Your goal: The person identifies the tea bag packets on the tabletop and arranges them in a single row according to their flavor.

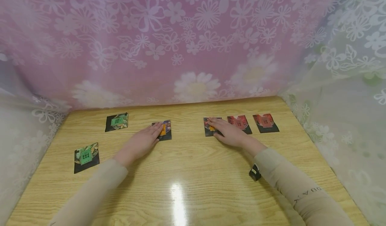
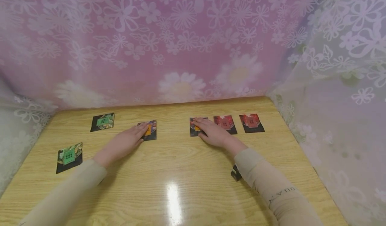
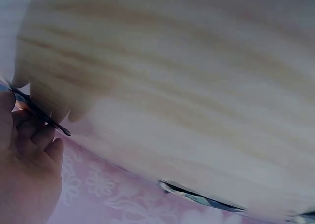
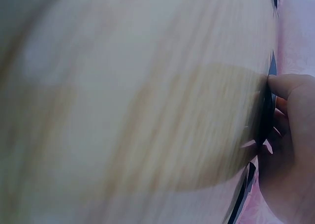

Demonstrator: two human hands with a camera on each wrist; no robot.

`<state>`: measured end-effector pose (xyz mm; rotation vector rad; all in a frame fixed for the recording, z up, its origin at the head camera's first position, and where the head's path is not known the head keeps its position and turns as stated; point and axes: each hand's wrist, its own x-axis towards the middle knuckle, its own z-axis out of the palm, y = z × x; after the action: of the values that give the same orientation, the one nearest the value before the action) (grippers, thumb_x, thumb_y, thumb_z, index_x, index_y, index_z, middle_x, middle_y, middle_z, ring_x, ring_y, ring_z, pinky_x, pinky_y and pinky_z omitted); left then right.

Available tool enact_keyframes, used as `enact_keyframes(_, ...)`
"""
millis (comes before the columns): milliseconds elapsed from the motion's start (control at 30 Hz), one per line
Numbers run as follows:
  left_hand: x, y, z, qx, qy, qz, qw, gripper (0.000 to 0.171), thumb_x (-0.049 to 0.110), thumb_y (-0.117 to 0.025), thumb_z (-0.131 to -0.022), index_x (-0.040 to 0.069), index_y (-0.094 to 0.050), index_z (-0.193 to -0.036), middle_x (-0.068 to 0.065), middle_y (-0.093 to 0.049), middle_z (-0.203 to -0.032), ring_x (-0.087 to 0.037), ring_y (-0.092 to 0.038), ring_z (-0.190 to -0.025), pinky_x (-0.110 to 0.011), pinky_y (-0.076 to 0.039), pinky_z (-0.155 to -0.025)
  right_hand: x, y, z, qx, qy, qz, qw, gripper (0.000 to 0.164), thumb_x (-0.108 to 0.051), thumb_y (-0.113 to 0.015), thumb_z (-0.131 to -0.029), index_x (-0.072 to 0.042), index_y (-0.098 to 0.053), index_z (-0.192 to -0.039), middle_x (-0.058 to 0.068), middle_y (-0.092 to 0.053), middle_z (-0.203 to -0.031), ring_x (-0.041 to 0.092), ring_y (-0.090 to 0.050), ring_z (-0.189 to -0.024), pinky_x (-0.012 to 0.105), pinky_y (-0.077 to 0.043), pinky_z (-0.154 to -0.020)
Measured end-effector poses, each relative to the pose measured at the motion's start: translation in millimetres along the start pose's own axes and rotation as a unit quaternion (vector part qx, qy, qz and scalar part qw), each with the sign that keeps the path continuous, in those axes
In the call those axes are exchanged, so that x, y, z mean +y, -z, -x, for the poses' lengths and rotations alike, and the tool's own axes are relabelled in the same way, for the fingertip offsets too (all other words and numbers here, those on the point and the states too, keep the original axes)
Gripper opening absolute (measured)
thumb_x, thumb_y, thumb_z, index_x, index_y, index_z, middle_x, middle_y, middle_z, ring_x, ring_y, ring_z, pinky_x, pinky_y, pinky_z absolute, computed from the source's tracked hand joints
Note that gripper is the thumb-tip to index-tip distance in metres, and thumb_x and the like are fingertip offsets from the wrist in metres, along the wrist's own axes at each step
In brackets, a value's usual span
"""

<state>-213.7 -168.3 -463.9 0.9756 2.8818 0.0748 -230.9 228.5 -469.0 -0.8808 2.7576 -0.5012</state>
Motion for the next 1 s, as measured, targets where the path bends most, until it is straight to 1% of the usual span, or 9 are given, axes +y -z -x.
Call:
enact_keyframes(233, 13.0, -2.4, -23.7, -0.031, -0.009, -0.001, 0.9995, 0.062, 0.031, -0.046, -0.116, 0.007, -0.026, -0.169, -0.01, -0.022, -0.178, -0.031, -0.028, -0.164, -0.049, -0.028, -0.135, 0, -1, 0, 0.0, -0.001, 0.001, 1.0, 0.061, -0.019, -0.057, -0.111, -0.005, -0.035, -0.166, 0.018, -0.028, -0.175, 0.041, -0.026, -0.162, 0.064, -0.034, -0.128)
enact_keyframes(367, 21.1, -4.0, -36.1, -0.041, -0.01, 0.004, 0.9991, 0.063, 0.033, -0.044, -0.116, 0.008, -0.024, -0.17, -0.009, -0.019, -0.179, -0.03, -0.025, -0.165, -0.047, -0.025, -0.136, 1, -1, -1, -0.001, -0.001, 0.002, 1.0, 0.061, -0.019, -0.057, -0.111, -0.005, -0.035, -0.166, 0.017, -0.028, -0.175, 0.041, -0.026, -0.162, 0.063, -0.034, -0.128)
enact_keyframes(567, 34.9, -5.7, -50.8, -0.043, -0.02, -0.005, 0.9989, 0.063, 0.036, -0.043, -0.116, 0.009, -0.023, -0.17, -0.008, -0.019, -0.179, -0.029, -0.024, -0.165, -0.044, -0.024, -0.137, -1, 0, 0, -0.001, -0.003, 0.002, 1.0, 0.061, -0.02, -0.057, -0.111, -0.005, -0.036, -0.166, 0.017, -0.028, -0.176, 0.041, -0.027, -0.162, 0.063, -0.033, -0.129)
enact_keyframes(800, 50.5, -2.8, -62.3, -0.035, -0.046, -0.031, 0.9978, 0.064, 0.035, -0.045, -0.115, 0.005, -0.027, -0.169, -0.011, -0.024, -0.177, -0.029, -0.026, -0.165, -0.044, -0.026, -0.136, -2, 0, -1, -0.003, -0.004, -0.001, 1.0, 0.061, -0.022, -0.056, -0.111, -0.006, -0.035, -0.166, 0.016, -0.027, -0.176, 0.04, -0.026, -0.163, 0.063, -0.034, -0.128)
enact_keyframes(1000, 59.4, -3.5, -70.5, -0.039, -0.046, -0.052, 0.9968, 0.064, 0.037, -0.043, -0.116, 0.006, -0.025, -0.169, -0.011, -0.023, -0.177, -0.027, -0.026, -0.165, -0.043, -0.023, -0.137, 0, -1, 0, 0.0, -0.004, 0.0, 1.0, 0.061, -0.021, -0.057, -0.111, -0.007, -0.036, -0.166, 0.017, -0.028, -0.176, 0.041, -0.026, -0.162, 0.064, -0.035, -0.127)
